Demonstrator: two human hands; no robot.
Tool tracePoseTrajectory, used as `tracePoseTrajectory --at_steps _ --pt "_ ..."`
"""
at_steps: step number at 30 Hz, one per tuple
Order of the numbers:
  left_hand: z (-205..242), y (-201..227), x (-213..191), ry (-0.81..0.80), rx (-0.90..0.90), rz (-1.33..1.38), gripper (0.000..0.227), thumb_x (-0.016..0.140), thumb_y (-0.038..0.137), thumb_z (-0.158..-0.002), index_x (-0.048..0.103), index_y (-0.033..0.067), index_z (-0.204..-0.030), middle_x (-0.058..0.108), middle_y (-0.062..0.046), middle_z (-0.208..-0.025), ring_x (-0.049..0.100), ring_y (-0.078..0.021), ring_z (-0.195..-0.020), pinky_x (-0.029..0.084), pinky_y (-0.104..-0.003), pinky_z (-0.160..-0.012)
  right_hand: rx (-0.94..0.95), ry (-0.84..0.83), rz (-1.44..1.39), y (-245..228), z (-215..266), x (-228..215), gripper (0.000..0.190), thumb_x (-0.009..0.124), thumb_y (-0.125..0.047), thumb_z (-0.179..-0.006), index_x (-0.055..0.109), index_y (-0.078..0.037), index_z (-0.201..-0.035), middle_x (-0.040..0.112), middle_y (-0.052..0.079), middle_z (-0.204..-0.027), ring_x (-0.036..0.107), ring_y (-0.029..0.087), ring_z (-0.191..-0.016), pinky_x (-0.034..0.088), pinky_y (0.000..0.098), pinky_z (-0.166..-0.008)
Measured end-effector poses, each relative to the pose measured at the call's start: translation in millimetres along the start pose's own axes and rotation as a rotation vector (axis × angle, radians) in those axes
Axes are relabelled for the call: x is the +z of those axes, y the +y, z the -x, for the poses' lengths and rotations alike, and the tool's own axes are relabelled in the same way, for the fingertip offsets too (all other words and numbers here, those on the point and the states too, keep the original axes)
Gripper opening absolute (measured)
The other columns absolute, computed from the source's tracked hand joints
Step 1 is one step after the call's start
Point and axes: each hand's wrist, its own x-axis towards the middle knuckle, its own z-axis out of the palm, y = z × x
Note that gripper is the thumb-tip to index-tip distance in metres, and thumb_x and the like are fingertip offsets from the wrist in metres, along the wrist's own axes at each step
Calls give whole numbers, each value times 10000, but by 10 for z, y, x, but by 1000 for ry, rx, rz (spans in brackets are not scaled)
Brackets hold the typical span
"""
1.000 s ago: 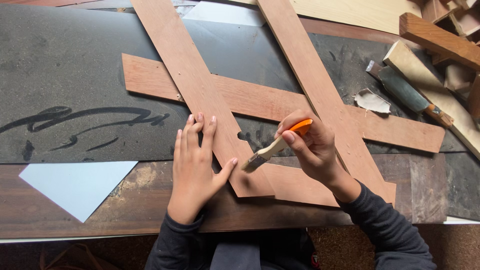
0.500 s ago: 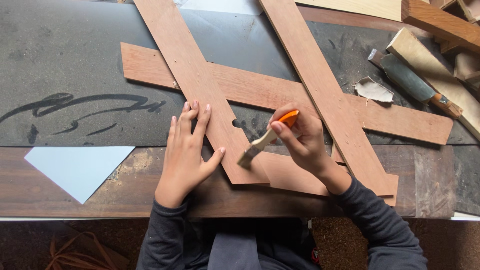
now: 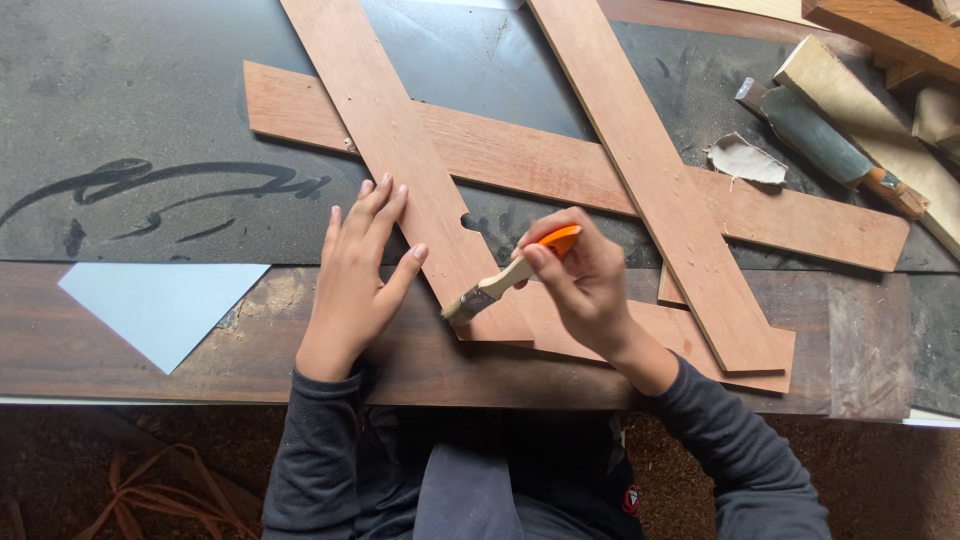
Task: The person uses a small brush to apply a clear liquid to several thin wooden planks arranged on a workbench. The person holds the planks in place with one hand while brushing along the grain with the other, moving from one plank to another across the work surface.
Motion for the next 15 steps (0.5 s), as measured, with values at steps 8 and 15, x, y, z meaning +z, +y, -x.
tracePoseTrajectory --at_steps 8,15 --pt "293 118 -31 62 -14 -94 655 679 406 -932 505 141 -1505 408 -151 -1627 303 -359 -1555 138 -601 -1261 -16 125 117 170 -226 -80 181 556 -185 -1125 546 -7 -1157 680 98 -977 733 138 -847 674 274 -738" --pt "498 368 187 67 8 -122 1046 728 563 -805 287 -21 -1553 304 -238 -1613 193 -384 -1535 30 -646 -1211 -103 279 150 133 -253 -276 207 551 -212 -1152 526 -12 -1199 649 110 -1055 734 164 -936 698 316 -794"
